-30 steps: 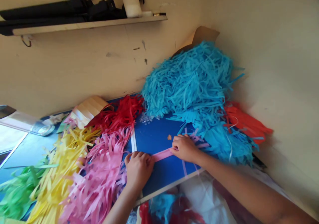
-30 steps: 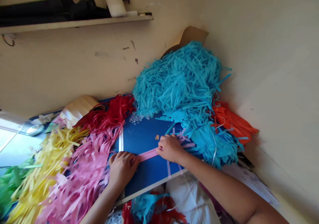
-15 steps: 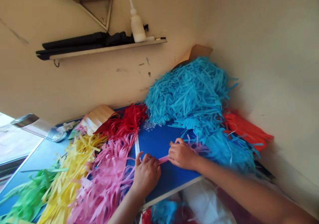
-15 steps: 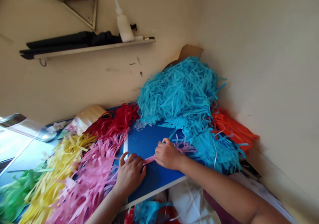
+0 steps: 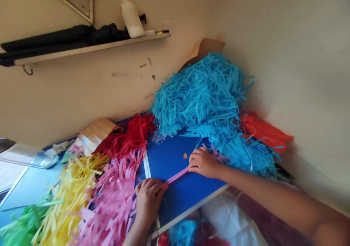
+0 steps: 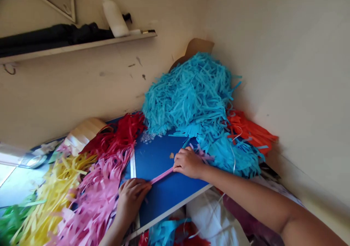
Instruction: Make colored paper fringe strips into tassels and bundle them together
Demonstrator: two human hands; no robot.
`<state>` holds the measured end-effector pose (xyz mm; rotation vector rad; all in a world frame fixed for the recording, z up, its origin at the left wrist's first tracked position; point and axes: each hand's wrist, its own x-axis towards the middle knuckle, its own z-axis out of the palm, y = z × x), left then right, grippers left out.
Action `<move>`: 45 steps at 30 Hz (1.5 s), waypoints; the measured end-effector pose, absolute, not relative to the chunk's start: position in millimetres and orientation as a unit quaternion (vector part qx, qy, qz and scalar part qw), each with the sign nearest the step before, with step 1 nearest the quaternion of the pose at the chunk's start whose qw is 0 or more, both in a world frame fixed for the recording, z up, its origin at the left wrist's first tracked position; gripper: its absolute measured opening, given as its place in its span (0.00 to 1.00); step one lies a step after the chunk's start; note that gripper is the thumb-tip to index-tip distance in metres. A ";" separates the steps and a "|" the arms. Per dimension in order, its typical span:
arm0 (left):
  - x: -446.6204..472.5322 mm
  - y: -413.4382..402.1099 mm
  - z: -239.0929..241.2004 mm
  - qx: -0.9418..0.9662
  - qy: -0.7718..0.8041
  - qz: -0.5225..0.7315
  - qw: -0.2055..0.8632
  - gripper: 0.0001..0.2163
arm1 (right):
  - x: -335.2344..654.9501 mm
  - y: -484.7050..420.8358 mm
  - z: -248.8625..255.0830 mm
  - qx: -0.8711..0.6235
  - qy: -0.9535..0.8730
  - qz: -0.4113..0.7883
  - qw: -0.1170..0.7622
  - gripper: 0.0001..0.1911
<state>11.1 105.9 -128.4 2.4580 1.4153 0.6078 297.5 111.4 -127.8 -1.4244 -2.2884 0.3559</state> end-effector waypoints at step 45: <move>50.1 110.9 -118.8 0.896 0.392 0.199 -0.056 0.08 | 256.7 119.5 -125.4 -0.367 -0.914 -0.073 0.159 0.06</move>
